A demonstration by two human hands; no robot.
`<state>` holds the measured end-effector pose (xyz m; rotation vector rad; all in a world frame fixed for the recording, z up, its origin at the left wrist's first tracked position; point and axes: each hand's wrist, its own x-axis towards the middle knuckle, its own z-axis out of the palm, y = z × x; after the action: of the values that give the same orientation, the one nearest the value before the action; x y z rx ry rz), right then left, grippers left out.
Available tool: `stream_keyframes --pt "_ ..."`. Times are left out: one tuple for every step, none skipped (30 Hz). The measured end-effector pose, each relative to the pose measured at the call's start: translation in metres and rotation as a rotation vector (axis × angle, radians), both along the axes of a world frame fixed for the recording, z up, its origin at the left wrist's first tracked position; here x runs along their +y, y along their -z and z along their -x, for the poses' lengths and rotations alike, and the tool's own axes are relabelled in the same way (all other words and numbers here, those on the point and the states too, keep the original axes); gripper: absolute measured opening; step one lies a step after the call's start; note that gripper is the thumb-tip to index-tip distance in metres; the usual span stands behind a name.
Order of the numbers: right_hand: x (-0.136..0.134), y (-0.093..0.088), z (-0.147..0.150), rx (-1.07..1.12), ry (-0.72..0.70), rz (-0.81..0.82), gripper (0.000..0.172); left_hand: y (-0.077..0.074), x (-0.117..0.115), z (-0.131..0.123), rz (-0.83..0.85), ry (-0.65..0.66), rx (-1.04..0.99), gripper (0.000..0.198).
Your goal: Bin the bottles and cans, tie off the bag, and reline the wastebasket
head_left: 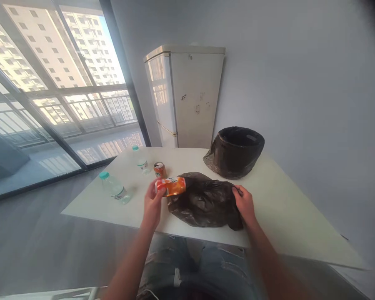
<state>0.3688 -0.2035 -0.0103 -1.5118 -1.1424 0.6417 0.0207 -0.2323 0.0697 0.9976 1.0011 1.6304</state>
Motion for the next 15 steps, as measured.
stream_keyframes --pt "0.001 0.003 -0.002 -0.058 0.004 -0.001 0.037 0.006 0.004 0.015 0.021 -0.091 0.023 0.054" --pt "0.002 0.006 -0.002 -0.123 0.002 -0.001 0.035 0.014 0.008 0.029 0.056 -0.151 0.043 0.054" --pt "0.002 0.009 -0.001 -0.188 -0.005 0.003 0.033 0.021 0.011 0.042 0.099 -0.186 0.063 0.057" --pt "0.002 0.011 0.001 -0.244 -0.015 0.008 0.032 0.028 0.013 0.052 0.134 -0.208 0.086 0.062" --pt "0.002 0.012 0.003 -0.294 -0.026 0.011 0.031 0.035 0.014 0.059 0.163 -0.227 0.134 0.067" --pt "0.002 0.014 0.004 -0.34 -0.037 0.011 0.031 0.041 0.014 0.065 0.185 -0.24 0.202 0.072" --pt "0.002 0.016 0.006 -0.372 -0.043 0.009 0.031 0.047 0.014 0.068 0.197 -0.25 0.279 0.076" --pt "0.003 0.017 0.006 -0.382 -0.042 0.005 0.031 0.051 0.012 0.07 0.207 -0.256 0.351 0.078" --pt "0.003 0.018 0.006 -0.38 -0.037 -0.001 0.031 0.055 0.011 0.071 0.209 -0.256 0.426 0.077" --pt "0.004 0.019 0.005 -0.373 -0.029 -0.007 0.032 0.059 0.01 0.072 0.198 -0.255 0.508 0.073" --pt "0.004 0.02 0.005 -0.367 -0.022 -0.011 0.032 0.062 0.01 0.072 0.174 -0.258 0.593 0.067" --pt "0.004 0.021 0.004 -0.363 -0.019 -0.011 0.032 0.065 0.009 0.074 0.141 -0.276 0.684 0.063" --pt "0.004 0.022 0.003 -0.362 -0.018 -0.011 0.032 0.068 0.009 0.075 0.106 -0.307 0.783 0.06" --pt "0.004 0.022 0.003 -0.363 -0.019 -0.012 0.032 0.071 0.01 0.077 0.079 -0.341 0.872 0.058" --pt "0.004 0.022 0.003 -0.365 -0.02 -0.013 0.032 0.075 0.011 0.08 0.068 -0.369 0.931 0.058"
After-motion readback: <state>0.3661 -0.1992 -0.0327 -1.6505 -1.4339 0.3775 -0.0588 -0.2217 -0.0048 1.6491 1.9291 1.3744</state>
